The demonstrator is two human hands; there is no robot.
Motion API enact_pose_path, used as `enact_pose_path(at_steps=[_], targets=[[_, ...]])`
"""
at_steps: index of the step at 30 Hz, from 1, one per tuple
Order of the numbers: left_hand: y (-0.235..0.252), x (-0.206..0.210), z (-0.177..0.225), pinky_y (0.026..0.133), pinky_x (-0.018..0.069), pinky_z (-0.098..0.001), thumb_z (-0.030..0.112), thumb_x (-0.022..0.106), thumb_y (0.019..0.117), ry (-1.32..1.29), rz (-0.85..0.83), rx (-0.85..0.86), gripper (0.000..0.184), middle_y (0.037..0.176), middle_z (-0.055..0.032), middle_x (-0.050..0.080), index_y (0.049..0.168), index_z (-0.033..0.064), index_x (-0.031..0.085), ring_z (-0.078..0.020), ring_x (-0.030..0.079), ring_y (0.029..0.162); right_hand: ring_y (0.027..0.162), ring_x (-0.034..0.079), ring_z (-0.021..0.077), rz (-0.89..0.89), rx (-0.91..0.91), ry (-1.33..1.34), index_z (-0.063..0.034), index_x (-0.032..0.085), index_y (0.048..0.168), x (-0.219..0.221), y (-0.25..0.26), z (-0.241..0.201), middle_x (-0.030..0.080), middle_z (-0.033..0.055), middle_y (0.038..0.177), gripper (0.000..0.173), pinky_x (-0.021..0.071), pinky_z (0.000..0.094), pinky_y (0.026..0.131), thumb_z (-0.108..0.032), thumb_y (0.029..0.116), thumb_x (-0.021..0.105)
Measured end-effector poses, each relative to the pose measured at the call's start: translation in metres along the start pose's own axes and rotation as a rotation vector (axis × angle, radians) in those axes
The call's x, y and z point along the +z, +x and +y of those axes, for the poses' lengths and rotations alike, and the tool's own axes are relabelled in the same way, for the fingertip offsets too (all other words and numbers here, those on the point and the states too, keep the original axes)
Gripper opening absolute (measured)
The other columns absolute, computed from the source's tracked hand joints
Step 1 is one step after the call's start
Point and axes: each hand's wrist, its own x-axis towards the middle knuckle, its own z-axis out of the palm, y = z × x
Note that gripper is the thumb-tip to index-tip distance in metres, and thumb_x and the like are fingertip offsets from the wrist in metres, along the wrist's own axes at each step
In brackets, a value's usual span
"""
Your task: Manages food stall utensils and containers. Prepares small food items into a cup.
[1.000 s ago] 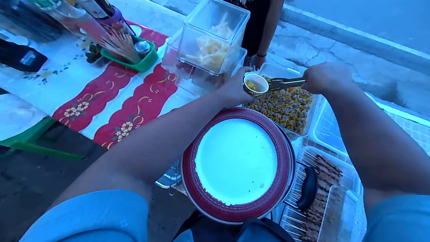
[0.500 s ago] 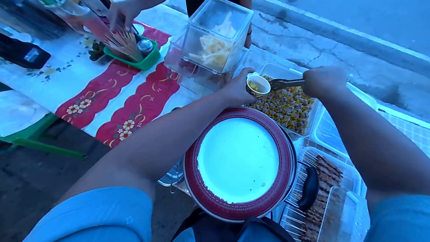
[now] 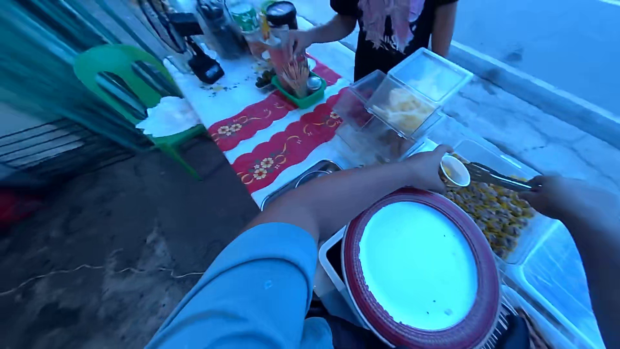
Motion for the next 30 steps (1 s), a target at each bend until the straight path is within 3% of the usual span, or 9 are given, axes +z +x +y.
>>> enact_pose_path(at_steps=[6,16,21,24,30], targets=[[-0.004,-0.006,-0.007,0.102,0.0513,-0.0553,0.008,0.088,0.0757,-0.035,0.017,-0.005,0.098,0.132,-0.0247,0.062,0.155,0.0056,0.03,-0.0369,0.063,0.121,0.113,0.061,0.0554,0.036,0.028,-0.002,-0.0056,0.07,0.122,-0.012,-0.004,0.002,0.067,0.0314,0.117,0.038,0.0442,0.0778,0.086,-0.036,0.1004,0.066],[-0.001,-0.005,-0.015,0.102,0.0531,-0.0498,0.012,0.091,0.0739,-0.078,0.034,-0.038,0.102,0.136,-0.0217,0.059,0.155,0.0105,0.029,-0.0312,0.064,0.12,0.114,0.062,0.0517,-0.015,0.114,0.018,-0.0051,0.072,0.118,-0.019,-0.005,0.006,0.068,0.0294,0.117,0.041,0.0465,0.0758,0.086,-0.041,0.0995,0.066],[-0.001,-0.005,-0.018,0.102,0.0527,-0.0499,0.013,0.091,0.0739,-0.07,0.035,-0.046,0.1,0.138,-0.0207,0.058,0.154,0.0114,0.031,-0.0307,0.063,0.121,0.12,0.06,0.0511,-0.031,0.105,0.063,-0.0056,0.069,0.127,-0.031,-0.014,0.007,0.066,0.0296,0.123,0.045,0.0432,0.0753,0.093,-0.042,0.1022,0.061],[-0.003,-0.005,-0.017,0.1,0.0532,-0.0535,0.013,0.09,0.0743,-0.058,0.042,-0.089,0.099,0.139,-0.0216,0.057,0.154,0.0144,0.033,-0.034,0.062,0.122,0.12,0.06,0.0507,-0.034,0.07,0.046,-0.0101,0.069,0.128,-0.034,-0.021,0.0,0.066,0.0279,0.124,0.041,0.043,0.076,0.092,-0.041,0.1013,0.064],[-0.002,-0.004,-0.018,0.099,0.0538,-0.0529,0.014,0.091,0.0741,-0.068,0.033,-0.1,0.1,0.138,-0.0214,0.057,0.155,0.0164,0.031,-0.033,0.063,0.12,0.111,0.064,0.0474,-0.044,0.048,-0.042,-0.0125,0.073,0.118,-0.032,-0.014,-0.014,0.07,0.024,0.114,0.035,0.0478,0.0733,0.085,-0.04,0.0971,0.068]])
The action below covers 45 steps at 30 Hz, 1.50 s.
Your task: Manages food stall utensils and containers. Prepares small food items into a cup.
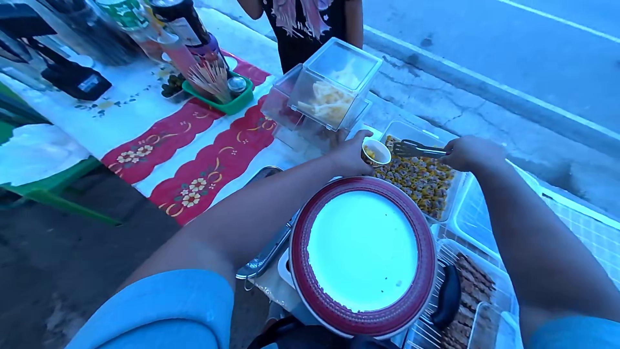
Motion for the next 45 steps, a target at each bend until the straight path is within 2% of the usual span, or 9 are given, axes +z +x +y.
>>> enact_pose_path(at_steps=[10,13,16,21,26,34,39,42,45], targets=[[-0.007,-0.001,0.005,0.098,0.0536,-0.0536,0.014,0.091,0.0738,0.012,0.004,-0.013,0.101,0.134,-0.0207,0.06,0.155,0.0161,0.032,-0.0334,0.064,0.118,0.106,0.066,0.0489,0.044,0.014,-0.037,-0.0058,0.074,0.105,0.003,-0.013,-0.014,0.07,0.026,0.108,0.03,0.0496,0.0721,0.08,-0.034,0.095,0.07],[-0.006,0.004,-0.001,0.092,0.057,-0.054,0.017,0.091,0.0724,0.032,0.038,0.008,0.099,0.126,-0.0192,0.065,0.153,0.0168,0.034,-0.0319,0.068,0.108,0.108,0.066,0.0467,0.054,0.013,-0.049,-0.0068,0.073,0.109,0.004,-0.02,-0.021,0.071,0.0243,0.111,0.029,0.0505,0.0703,0.083,-0.032,0.0947,0.07],[-0.004,-0.001,0.003,0.098,0.053,-0.0553,0.019,0.088,0.0768,0.054,-0.021,0.004,0.098,0.13,-0.0202,0.063,0.156,0.0156,0.03,-0.0327,0.066,0.116,0.117,0.063,0.0469,0.04,0.075,-0.049,-0.0038,0.069,0.119,-0.007,-0.029,-0.025,0.068,0.0263,0.121,0.031,0.0488,0.0696,0.089,-0.025,0.0961,0.065],[-0.008,-0.002,0.009,0.101,0.0516,-0.054,0.019,0.087,0.0785,0.053,-0.044,0.01,0.098,0.132,-0.0214,0.062,0.156,0.014,0.029,-0.0332,0.064,0.119,0.121,0.062,0.0467,0.015,0.149,0.022,-0.0027,0.069,0.12,0.003,-0.01,0.002,0.066,0.0274,0.125,0.043,0.0466,0.071,0.093,-0.039,0.0992,0.061],[-0.009,0.001,0.009,0.096,0.0537,-0.0548,0.018,0.087,0.0792,0.06,-0.024,0.004,0.095,0.127,-0.0215,0.064,0.155,0.0138,0.031,-0.0334,0.067,0.113,0.101,0.068,0.0366,-0.109,0.173,0.335,-0.0006,0.062,0.132,0.026,0.013,0.029,0.066,0.025,0.119,0.048,0.0521,0.0574,0.09,-0.04,0.1046,0.058],[-0.003,0.005,0.005,0.102,0.0516,-0.0547,0.014,0.091,0.0744,0.043,-0.01,0.014,0.1,0.135,-0.0224,0.059,0.155,0.0121,0.031,-0.0353,0.061,0.123,0.067,0.059,0.0211,-0.128,0.289,0.744,-0.0033,0.061,0.128,0.052,0.02,0.053,0.069,0.0154,0.098,0.04,0.0512,0.0392,0.063,-0.036,0.1059,0.058],[-0.002,0.004,0.005,0.101,0.0511,-0.0568,0.017,0.091,0.0733,0.056,0.002,-0.026,0.101,0.136,-0.0213,0.059,0.155,0.0166,0.032,-0.0363,0.06,0.124,0.062,0.057,0.0169,-0.154,0.303,0.908,-0.0076,0.057,0.135,0.056,0.014,0.061,0.067,0.0123,0.093,0.04,0.0489,0.0328,0.057,-0.036,0.1069,0.055],[0.001,0.004,0.005,0.1,0.0518,-0.0554,0.015,0.091,0.074,0.041,-0.001,-0.017,0.1,0.135,-0.0217,0.059,0.155,0.0149,0.032,-0.0346,0.062,0.121,0.069,0.06,0.0222,-0.092,0.227,0.762,-0.0065,0.061,0.132,0.057,0.013,0.058,0.069,0.0154,0.098,0.039,0.0508,0.0398,0.064,-0.035,0.1056,0.059],[0.003,0.005,0.007,0.1,0.0532,-0.0521,0.01,0.089,0.0753,0.013,-0.02,-0.008,0.1,0.135,-0.0224,0.059,0.155,0.0118,0.03,-0.0326,0.064,0.118,0.102,0.067,0.0439,-0.017,0.111,0.402,-0.0014,0.068,0.124,0.044,0.003,0.043,0.069,0.0269,0.113,0.042,0.0487,0.0674,0.089,-0.038,0.1043,0.059]])
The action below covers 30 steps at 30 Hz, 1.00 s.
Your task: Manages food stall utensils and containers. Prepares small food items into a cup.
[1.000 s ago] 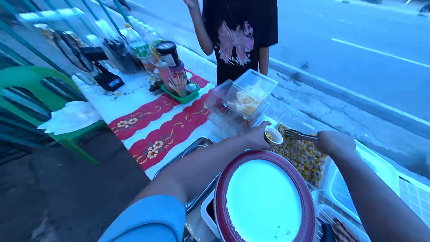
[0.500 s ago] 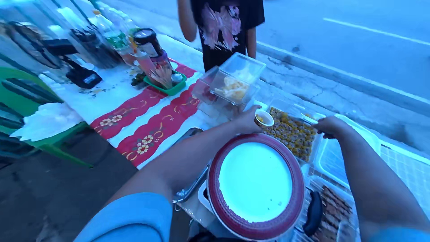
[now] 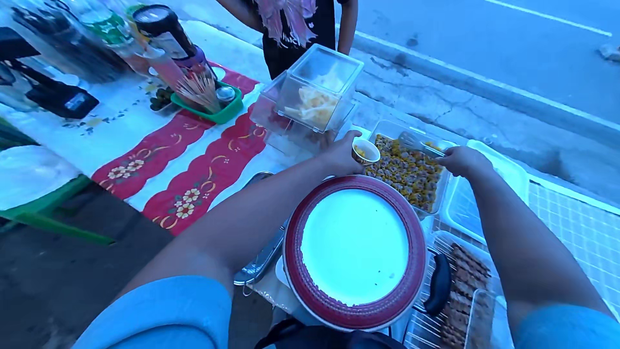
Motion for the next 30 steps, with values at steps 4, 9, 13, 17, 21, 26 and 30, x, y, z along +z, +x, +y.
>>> enact_pose_path(at_steps=[4,9,13,17,21,26,30], targets=[[0.0,0.0,0.004,0.097,0.0545,-0.0509,0.011,0.089,0.0753,-0.003,0.001,-0.02,0.1,0.132,-0.0215,0.061,0.156,0.0135,0.029,-0.0317,0.066,0.115,0.118,0.061,0.0491,0.024,-0.005,-0.147,-0.0049,0.07,0.122,-0.007,-0.006,-0.019,0.067,0.0282,0.121,0.046,0.044,0.0742,0.092,-0.045,0.1026,0.058],[0.001,0.0,0.001,0.099,0.0532,-0.0544,0.012,0.089,0.0766,0.004,-0.002,0.002,0.099,0.133,-0.0231,0.061,0.155,0.0117,0.029,-0.0345,0.065,0.117,0.116,0.062,0.0502,0.034,-0.047,-0.269,-0.0059,0.07,0.124,-0.014,-0.012,-0.046,0.068,0.0281,0.12,0.047,0.0453,0.0752,0.089,-0.046,0.0996,0.061],[0.002,0.0,0.0,0.098,0.0537,-0.0537,0.01,0.089,0.0759,-0.024,-0.004,0.005,0.1,0.131,-0.0236,0.061,0.155,0.0115,0.029,-0.0343,0.066,0.115,0.106,0.065,0.0508,0.08,-0.038,-0.378,0.0008,0.071,0.101,-0.016,-0.045,-0.086,0.068,0.0298,0.108,0.035,0.0477,0.0726,0.078,-0.033,0.0956,0.067],[0.001,-0.001,0.0,0.1,0.0529,-0.0525,0.012,0.09,0.0759,-0.009,-0.007,0.007,0.099,0.133,-0.0223,0.061,0.155,0.0124,0.029,-0.0328,0.065,0.118,0.106,0.066,0.0489,0.088,-0.011,-0.478,0.0053,0.07,0.095,-0.013,-0.062,-0.111,0.068,0.0301,0.108,0.027,0.0486,0.0702,0.078,-0.021,0.091,0.071],[-0.001,-0.001,0.001,0.1,0.0519,-0.0544,0.012,0.089,0.0757,-0.005,-0.012,-0.01,0.1,0.134,-0.0219,0.06,0.155,0.0137,0.028,-0.0335,0.064,0.119,0.103,0.066,0.0486,0.113,-0.043,-0.546,0.0049,0.07,0.098,-0.009,-0.065,-0.114,0.069,0.0289,0.106,0.02,0.0498,0.0681,0.075,-0.014,0.0902,0.071],[-0.004,-0.002,0.002,0.101,0.0521,-0.0531,0.014,0.09,0.0752,0.01,-0.013,-0.003,0.101,0.136,-0.021,0.059,0.155,0.013,0.028,-0.0327,0.063,0.121,0.105,0.064,0.0545,0.155,-0.074,-0.383,-0.0017,0.071,0.108,-0.026,-0.037,-0.064,0.068,0.0317,0.108,0.031,0.0468,0.0764,0.077,-0.031,0.0958,0.068],[-0.002,-0.002,0.0,0.102,0.0518,-0.0522,0.014,0.09,0.0753,-0.002,-0.01,0.021,0.101,0.136,-0.0217,0.059,0.155,0.0113,0.029,-0.0324,0.063,0.121,0.108,0.064,0.0512,0.133,-0.091,-0.284,-0.011,0.071,0.12,-0.026,-0.042,-0.026,0.07,0.0275,0.112,0.037,0.0465,0.0751,0.082,-0.042,0.1,0.065]])
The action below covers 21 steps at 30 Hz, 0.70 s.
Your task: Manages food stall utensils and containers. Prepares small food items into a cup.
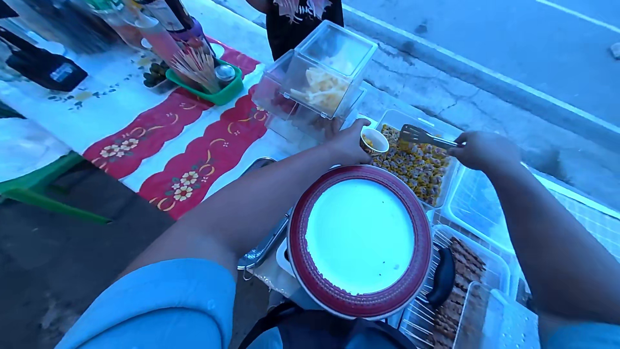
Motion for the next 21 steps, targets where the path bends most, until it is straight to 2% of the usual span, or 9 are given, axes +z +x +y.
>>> enact_pose_path(at_steps=[6,8,10,12,13,14,16,19,21], targets=[[-0.001,0.002,0.005,0.1,0.0523,-0.053,0.014,0.089,0.0771,0.038,-0.013,0.004,0.098,0.134,-0.0224,0.06,0.155,0.0112,0.03,-0.0338,0.064,0.119,0.103,0.065,0.0487,-0.053,0.008,0.201,-0.008,0.07,0.123,0.028,-0.015,0.028,0.07,0.0257,0.11,0.035,0.046,0.0731,0.086,-0.036,0.1027,0.063],[-0.002,0.002,0.005,0.1,0.0517,-0.0548,0.015,0.089,0.077,0.055,-0.009,0.013,0.098,0.134,-0.0229,0.06,0.155,0.0108,0.03,-0.0352,0.063,0.12,0.092,0.069,0.0413,-0.114,0.026,0.346,-0.0053,0.069,0.123,0.037,-0.016,0.035,0.071,0.0232,0.107,0.034,0.0517,0.066,0.083,-0.033,0.1034,0.063],[-0.001,0.002,0.005,0.101,0.0508,-0.0564,0.016,0.09,0.0765,0.066,-0.007,0.019,0.099,0.134,-0.0235,0.059,0.155,0.0103,0.03,-0.0364,0.063,0.121,0.081,0.067,0.0351,-0.159,0.049,0.468,-0.0034,0.067,0.123,0.044,-0.019,0.038,0.07,0.0216,0.103,0.033,0.0534,0.0576,0.076,-0.029,0.1034,0.064],[-0.001,0.002,0.005,0.102,0.0504,-0.0562,0.016,0.09,0.0768,0.084,-0.014,0.008,0.099,0.135,-0.0234,0.059,0.155,0.0103,0.029,-0.0363,0.062,0.122,0.08,0.065,0.033,-0.149,0.051,0.503,-0.0038,0.067,0.123,0.047,-0.022,0.04,0.069,0.0207,0.102,0.033,0.0529,0.0552,0.075,-0.029,0.1032,0.064],[0.0,0.002,0.006,0.102,0.0505,-0.0559,0.015,0.089,0.0767,0.087,-0.014,0.003,0.099,0.135,-0.0234,0.059,0.155,0.0106,0.029,-0.0361,0.062,0.122,0.085,0.066,0.0349,-0.114,0.041,0.476,-0.0056,0.068,0.124,0.046,-0.024,0.04,0.07,0.0205,0.104,0.033,0.0525,0.0579,0.077,-0.031,0.103,0.064],[0.0,0.001,0.006,0.102,0.0508,-0.0553,0.015,0.09,0.0763,0.088,-0.012,-0.001,0.1,0.135,-0.0232,0.059,0.155,0.011,0.029,-0.0356,0.062,0.122,0.095,0.068,0.0402,-0.054,0.026,0.413,-0.0079,0.069,0.126,0.045,-0.028,0.039,0.071,0.0214,0.109,0.034,0.0512,0.0648,0.082,-0.033,0.1031,0.064],[0.001,0.001,0.005,0.102,0.0508,-0.0551,0.016,0.09,0.0759,0.092,-0.011,-0.009,0.101,0.135,-0.0228,0.059,0.156,0.012,0.029,-0.0353,0.062,0.121,0.106,0.066,0.0488,0.142,-0.012,0.246,-0.0108,0.068,0.128,0.047,-0.043,0.029,0.07,0.0242,0.114,0.032,0.0471,0.0736,0.083,-0.031,0.1029,0.063],[0.001,0.002,0.006,0.101,0.0506,-0.0561,0.016,0.09,0.0758,0.081,-0.005,-0.015,0.1,0.134,-0.023,0.06,0.155,0.0123,0.029,-0.0364,0.062,0.121,0.099,0.067,0.0501,0.471,-0.194,0.042,-0.0062,0.069,0.12,0.077,-0.054,0.026,0.07,0.0243,0.109,0.026,0.0509,0.0682,0.074,-0.019,0.0973,0.069],[0.002,0.002,0.006,0.101,0.0509,-0.0552,0.016,0.091,0.0755,0.076,-0.006,-0.018,0.101,0.135,-0.0222,0.059,0.155,0.0131,0.029,-0.0351,0.062,0.122,0.092,0.069,0.0472,0.524,-0.252,0.0,-0.0065,0.07,0.117,0.091,-0.058,0.029,0.071,0.0218,0.104,0.024,0.052,0.0641,0.068,-0.017,0.0953,0.071]])
